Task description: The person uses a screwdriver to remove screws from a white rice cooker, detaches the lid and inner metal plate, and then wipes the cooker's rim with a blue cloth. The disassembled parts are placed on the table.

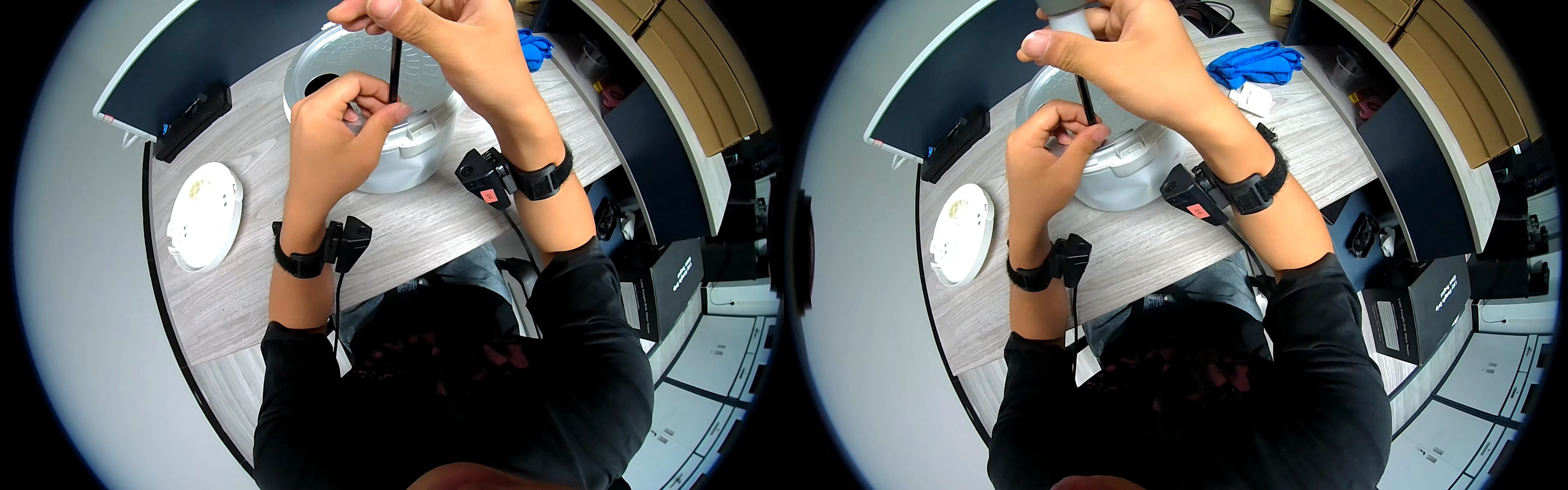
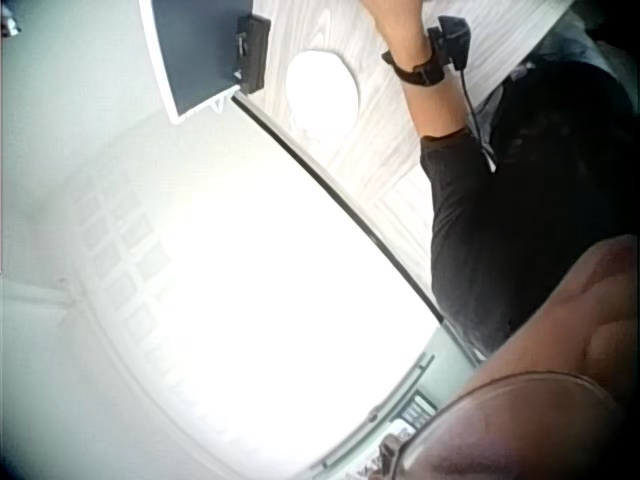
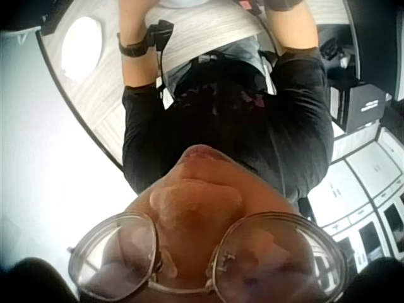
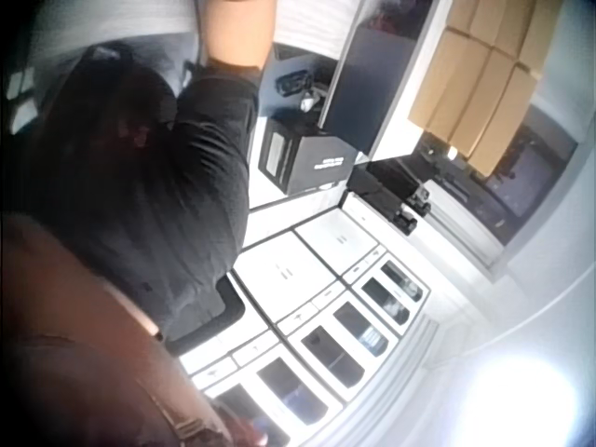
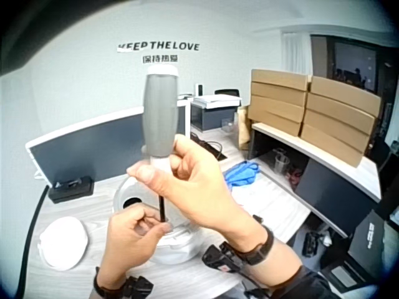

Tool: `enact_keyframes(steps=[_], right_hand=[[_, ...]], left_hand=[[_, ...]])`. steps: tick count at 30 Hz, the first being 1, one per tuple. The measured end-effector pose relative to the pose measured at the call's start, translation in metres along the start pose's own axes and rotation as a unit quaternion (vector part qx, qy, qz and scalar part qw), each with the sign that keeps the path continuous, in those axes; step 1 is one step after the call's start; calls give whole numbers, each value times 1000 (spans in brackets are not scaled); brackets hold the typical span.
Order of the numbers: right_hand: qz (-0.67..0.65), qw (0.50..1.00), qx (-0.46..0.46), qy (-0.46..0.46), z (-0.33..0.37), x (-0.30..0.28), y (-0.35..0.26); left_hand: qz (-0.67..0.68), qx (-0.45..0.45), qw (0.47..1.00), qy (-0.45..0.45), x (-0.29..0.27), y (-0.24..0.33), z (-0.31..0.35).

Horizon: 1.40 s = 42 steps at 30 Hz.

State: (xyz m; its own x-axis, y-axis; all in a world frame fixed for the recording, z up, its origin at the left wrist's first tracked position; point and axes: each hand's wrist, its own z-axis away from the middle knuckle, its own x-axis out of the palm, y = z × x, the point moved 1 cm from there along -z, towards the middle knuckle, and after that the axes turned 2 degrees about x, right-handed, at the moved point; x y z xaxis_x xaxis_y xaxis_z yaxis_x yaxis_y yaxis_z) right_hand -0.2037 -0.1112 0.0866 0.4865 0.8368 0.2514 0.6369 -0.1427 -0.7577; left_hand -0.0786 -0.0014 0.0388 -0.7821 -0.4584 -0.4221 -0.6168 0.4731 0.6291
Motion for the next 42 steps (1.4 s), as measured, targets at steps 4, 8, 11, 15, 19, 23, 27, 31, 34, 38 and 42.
enact_keyframes(steps=[4,8,11,15,19,23,27,31,34,38,42], right_hand=[[198,980,-8,23,7,7,-20],[132,991,-37,-10,0,-4,-13],[49,998,-29,-19,-2,1,-15],[28,1000,5,-1,4,11,-17],[206,978,21,-20,1,4,-23],[136,990,-37,-1,-1,-8,-12],[97,991,-64,72,6,-18,-17],[69,989,-54,115,26,-50,-34],[97,985,-30,141,50,-75,-46],[96,973,-51,203,85,-109,-50],[121,946,-42,297,118,-140,-65]], left_hand=[[-22,18,1000,5,-1,4,1],[-5,21,997,-79,-12,4,-1],[-15,27,995,-96,-15,1,1],[-32,22,995,-87,-12,1,0],[-33,16,997,-61,-10,2,2],[-24,24,999,-30,-6,1,2],[-72,106,992,1,-1,8,1],[-95,144,985,-2,15,29,6],[-83,122,988,-36,36,31,10],[-7,40,996,-78,74,38,9],[19,-14,990,-138,114,31,11]])
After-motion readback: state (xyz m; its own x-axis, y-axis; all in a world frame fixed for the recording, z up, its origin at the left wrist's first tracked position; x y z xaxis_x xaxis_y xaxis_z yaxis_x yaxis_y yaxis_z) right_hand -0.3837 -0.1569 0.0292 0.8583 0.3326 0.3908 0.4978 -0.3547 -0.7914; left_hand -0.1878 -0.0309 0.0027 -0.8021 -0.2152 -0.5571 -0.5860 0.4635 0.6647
